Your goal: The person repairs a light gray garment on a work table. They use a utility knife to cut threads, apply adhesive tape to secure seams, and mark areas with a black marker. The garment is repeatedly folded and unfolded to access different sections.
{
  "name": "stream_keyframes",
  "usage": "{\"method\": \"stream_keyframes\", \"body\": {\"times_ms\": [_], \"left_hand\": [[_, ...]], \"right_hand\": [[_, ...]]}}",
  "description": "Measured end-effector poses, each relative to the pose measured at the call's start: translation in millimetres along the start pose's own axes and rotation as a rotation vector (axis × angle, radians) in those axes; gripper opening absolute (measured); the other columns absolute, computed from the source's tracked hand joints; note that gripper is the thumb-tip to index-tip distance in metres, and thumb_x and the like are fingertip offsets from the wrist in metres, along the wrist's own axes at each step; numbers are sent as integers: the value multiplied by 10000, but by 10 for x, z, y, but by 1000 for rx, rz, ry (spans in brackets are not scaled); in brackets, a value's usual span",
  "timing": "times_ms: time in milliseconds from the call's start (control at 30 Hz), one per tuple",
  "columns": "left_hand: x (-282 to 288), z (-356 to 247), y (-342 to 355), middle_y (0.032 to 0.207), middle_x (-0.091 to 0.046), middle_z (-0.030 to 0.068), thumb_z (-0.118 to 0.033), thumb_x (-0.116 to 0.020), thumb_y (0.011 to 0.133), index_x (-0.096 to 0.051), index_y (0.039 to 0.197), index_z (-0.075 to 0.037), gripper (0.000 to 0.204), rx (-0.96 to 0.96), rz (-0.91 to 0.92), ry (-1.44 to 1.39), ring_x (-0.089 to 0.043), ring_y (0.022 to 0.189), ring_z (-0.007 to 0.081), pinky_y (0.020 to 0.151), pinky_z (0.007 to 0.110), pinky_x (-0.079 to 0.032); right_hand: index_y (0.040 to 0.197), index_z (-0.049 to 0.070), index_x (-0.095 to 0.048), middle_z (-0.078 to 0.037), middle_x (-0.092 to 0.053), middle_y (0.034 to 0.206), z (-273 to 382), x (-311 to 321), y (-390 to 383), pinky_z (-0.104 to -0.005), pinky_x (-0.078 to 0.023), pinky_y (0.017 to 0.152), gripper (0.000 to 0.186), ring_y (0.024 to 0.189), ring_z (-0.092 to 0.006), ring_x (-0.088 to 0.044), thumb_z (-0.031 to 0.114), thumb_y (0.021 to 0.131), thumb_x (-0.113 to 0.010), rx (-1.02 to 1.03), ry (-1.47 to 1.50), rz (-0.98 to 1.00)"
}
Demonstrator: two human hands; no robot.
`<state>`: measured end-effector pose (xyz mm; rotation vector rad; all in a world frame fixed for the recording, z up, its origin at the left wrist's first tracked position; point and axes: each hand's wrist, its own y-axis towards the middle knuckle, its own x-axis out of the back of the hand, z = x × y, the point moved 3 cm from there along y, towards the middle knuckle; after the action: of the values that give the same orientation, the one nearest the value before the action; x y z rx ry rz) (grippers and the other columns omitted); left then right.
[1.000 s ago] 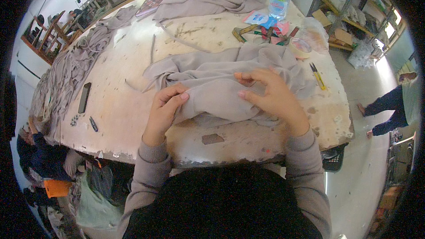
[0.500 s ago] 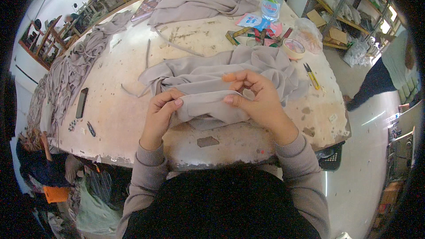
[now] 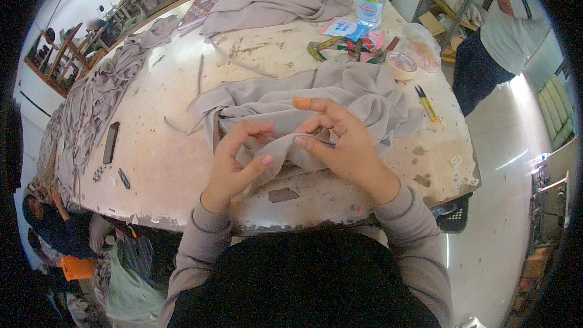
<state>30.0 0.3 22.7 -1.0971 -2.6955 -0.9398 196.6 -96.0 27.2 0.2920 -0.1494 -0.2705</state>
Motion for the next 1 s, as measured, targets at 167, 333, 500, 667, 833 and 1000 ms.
{"method": "stream_keyframes", "body": {"times_ms": [167,333,500,667,833,1000], "left_hand": [[54,99,-24,767,-602,44,-131,-641,822,-645,901,-3,151,188,50,33,-538,734,122,706,253,-427],[142,166,-38,778,-610,42,-137,-638,837,-643,875,-2,140,229,-15,-74,-525,724,106,674,230,-416],[69,299,26,796,-631,58,-131,-661,793,-650,878,-24,136,78,-70,218,-567,717,155,662,279,-427],[-57,624,58,830,-638,74,-146,-671,788,-650,951,-13,211,209,11,322,-572,767,141,699,260,-445],[50,603,32,801,-637,72,-110,-622,794,-646,928,-28,159,123,-137,203,-580,713,177,668,280,-445],[175,464,84,822,-622,102,-66,-586,806,-629,943,6,160,20,-226,172,-569,740,175,691,272,-445]], "right_hand": [[1230,-1,-473,-2,-633,786,0,69,46,-202,-417,671,517,734,-55,-549,16,760,-688,30,-68,-41],[1211,-4,-493,-11,-632,762,57,320,91,-202,-419,682,534,715,-55,-550,34,728,-720,37,-93,-141],[1142,36,-565,-27,-646,814,-106,377,150,-235,-434,722,469,755,-85,-581,83,706,-734,27,-207,-150],[1131,72,-583,-41,-637,872,-411,511,316,-319,-425,846,407,859,-154,-584,119,740,-687,8,-765,-193],[1132,138,-588,-75,-627,1013,-503,1139,345,-421,-336,968,361,1011,-229,-553,161,774,-635,59,-1014,-495],[1175,221,-546,-22,-551,1168,-888,1497,309,-607,-297,952,363,1154,-250,-453,194,815,-585,-282,-1408,-465]]}}
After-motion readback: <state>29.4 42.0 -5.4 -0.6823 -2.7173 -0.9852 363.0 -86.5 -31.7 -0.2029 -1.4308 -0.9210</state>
